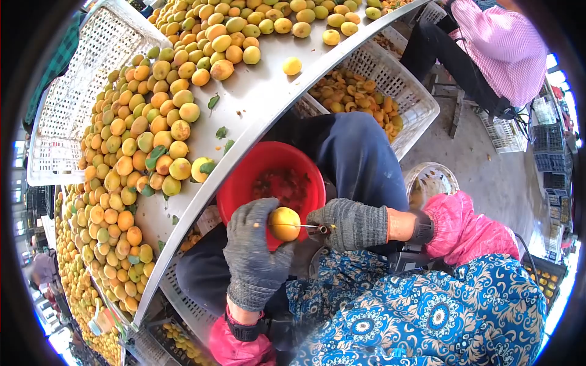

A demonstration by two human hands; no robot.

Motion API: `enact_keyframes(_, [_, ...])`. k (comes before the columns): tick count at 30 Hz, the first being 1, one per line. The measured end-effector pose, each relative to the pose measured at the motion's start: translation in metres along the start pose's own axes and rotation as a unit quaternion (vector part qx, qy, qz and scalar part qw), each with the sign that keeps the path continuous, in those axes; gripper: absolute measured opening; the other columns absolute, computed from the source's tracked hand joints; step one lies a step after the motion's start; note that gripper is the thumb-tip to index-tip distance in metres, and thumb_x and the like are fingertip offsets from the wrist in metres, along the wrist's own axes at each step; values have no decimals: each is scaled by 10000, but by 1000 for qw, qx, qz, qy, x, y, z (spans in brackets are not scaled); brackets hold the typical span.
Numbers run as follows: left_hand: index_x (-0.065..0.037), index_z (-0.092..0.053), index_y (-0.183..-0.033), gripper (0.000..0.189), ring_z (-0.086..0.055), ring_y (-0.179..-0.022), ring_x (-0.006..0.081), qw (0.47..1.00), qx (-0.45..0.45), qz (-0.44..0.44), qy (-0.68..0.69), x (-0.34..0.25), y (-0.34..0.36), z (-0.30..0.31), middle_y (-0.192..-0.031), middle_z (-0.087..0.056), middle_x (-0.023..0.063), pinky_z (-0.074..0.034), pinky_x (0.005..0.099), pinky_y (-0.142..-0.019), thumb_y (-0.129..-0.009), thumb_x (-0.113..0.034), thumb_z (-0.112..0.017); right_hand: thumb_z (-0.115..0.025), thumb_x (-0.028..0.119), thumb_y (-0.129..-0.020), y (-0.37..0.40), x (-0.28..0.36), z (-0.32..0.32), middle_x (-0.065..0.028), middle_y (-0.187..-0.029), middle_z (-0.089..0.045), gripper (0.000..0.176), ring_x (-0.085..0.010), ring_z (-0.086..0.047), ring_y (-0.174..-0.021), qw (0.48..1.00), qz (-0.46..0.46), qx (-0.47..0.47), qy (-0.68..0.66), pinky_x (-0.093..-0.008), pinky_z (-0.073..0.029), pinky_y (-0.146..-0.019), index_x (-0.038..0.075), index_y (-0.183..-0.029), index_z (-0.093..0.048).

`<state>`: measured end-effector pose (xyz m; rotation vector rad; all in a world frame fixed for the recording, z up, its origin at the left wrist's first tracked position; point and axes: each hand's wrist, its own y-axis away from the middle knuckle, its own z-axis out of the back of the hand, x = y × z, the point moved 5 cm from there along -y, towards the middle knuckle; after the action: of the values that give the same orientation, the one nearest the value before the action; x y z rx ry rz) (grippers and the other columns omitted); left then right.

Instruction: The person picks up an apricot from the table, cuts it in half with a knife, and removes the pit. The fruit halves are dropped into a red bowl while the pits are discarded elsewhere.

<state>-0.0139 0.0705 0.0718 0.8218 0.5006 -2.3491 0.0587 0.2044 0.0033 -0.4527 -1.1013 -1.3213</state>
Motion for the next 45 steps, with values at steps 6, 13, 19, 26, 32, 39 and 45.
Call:
enact_keyframes(6, [-14,-577,-1107,500,-648,-981,281,976,63,102,180,23,13,-7,-1070,-633,145,-511,347,-864,-661,-76,-795,-632,129,-739,5,-1,-14,-199,-747,-622,185,-396,-616,-730,997,47,-2,-53,-476,-484,-654,54,-908,-631])
enact_keyframes(13, [-27,-511,-1235,707,-638,-890,246,986,87,62,131,29,13,1,-978,-625,114,-517,341,-813,-618,-103,-847,-643,138,-732,3,4,-16,-192,-824,-639,206,-381,-621,-796,998,18,59,7,-458,-495,-694,43,-914,-628])
enact_keyframes(19, [-30,-456,-1311,832,-622,-828,220,984,87,63,145,26,12,1,-920,-611,90,-514,335,-777,-589,-91,-866,-653,144,-724,-1,5,-24,-186,-845,-650,220,-367,-633,-817,998,2,59,-36,-445,-508,-720,45,-921,-649])
enact_keyframes(26, [-44,-381,-1376,915,-600,-898,359,983,153,-30,-101,22,8,-15,-979,-595,169,-498,435,-778,-597,-165,-845,-672,170,-696,-27,-1,-33,-184,-771,-661,207,-359,-655,-748,994,12,73,83,-435,-535,-668,19,-837,-668])
enact_keyframes(32, [-57,-377,-1388,958,-590,-915,344,988,109,35,-107,43,17,-10,-983,-592,160,-494,438,-797,-559,-134,-852,-648,177,-709,-25,8,-21,-205,-713,-645,179,-358,-647,-696,991,70,-8,117,-446,-523,-621,15,-781,-668])
enact_keyframes(39, [-35,-374,-1392,963,-621,-983,284,987,-5,125,101,55,40,3,-1089,-588,139,-511,378,-860,-567,-103,-866,-653,121,-877,6,1,3,-110,-883,-691,151,-168,-658,-848,959,-69,-57,-270,-290,-526,-745,39,-1004,-660])
enact_keyframes(45, [-10,-348,-1421,926,-558,-1141,233,896,-31,144,418,39,43,-17,-1234,-559,134,-486,354,-953,-655,-112,-858,-737,209,-833,-8,25,2,-122,-1112,-680,521,-150,-637,-1014,956,170,-47,-237,-308,-499,-875,78,-1304,-556])
